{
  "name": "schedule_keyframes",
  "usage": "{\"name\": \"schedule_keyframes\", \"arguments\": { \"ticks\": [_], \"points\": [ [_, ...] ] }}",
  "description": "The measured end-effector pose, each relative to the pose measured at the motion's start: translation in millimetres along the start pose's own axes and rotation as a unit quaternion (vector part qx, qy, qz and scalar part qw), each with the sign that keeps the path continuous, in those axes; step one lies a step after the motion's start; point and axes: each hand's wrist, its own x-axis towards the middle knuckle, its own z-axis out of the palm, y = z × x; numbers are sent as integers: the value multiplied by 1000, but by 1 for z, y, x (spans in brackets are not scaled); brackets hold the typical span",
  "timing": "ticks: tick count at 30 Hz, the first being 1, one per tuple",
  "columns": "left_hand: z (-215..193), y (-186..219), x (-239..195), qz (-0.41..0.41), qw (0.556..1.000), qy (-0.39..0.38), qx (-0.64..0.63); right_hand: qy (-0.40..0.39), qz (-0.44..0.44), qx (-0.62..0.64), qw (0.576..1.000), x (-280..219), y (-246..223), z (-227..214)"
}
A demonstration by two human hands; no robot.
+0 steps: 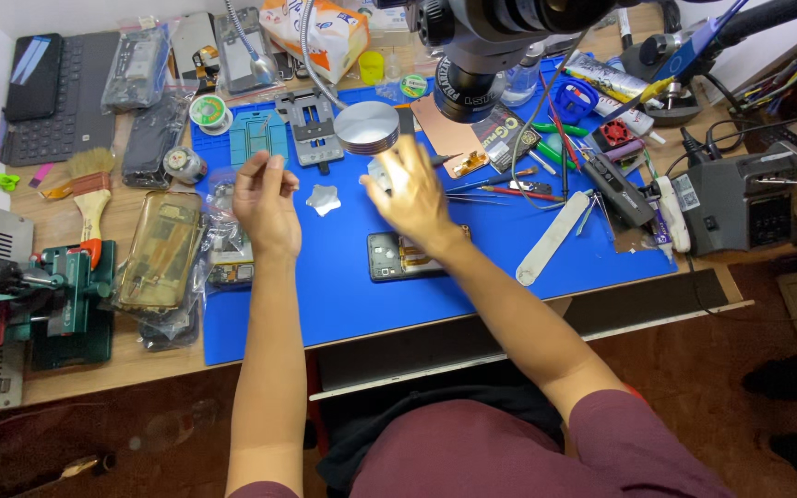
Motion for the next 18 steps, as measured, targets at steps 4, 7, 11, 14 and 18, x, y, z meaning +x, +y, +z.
{"name": "schedule_keyframes", "arguments": {
  "ticks": [4,7,11,14,18],
  "points": [
    [12,-1,-14,-11,1000,-28,2,-101,33,-90,990,9,20,-15],
    [12,-4,-17,-13,997,-71,24,-15,-18,6,1000,17,35,-13],
    [11,-7,-22,-41,994,-97,37,94,-26,-2,995,18,-3,-61],
    [10,-10,-22,-62,990,-117,39,68,-66,-53,994,6,36,-45],
    [12,-15,-23,-102,987,-120,23,-52,-109,-104,987,-11,64,-46]
  ]
}}
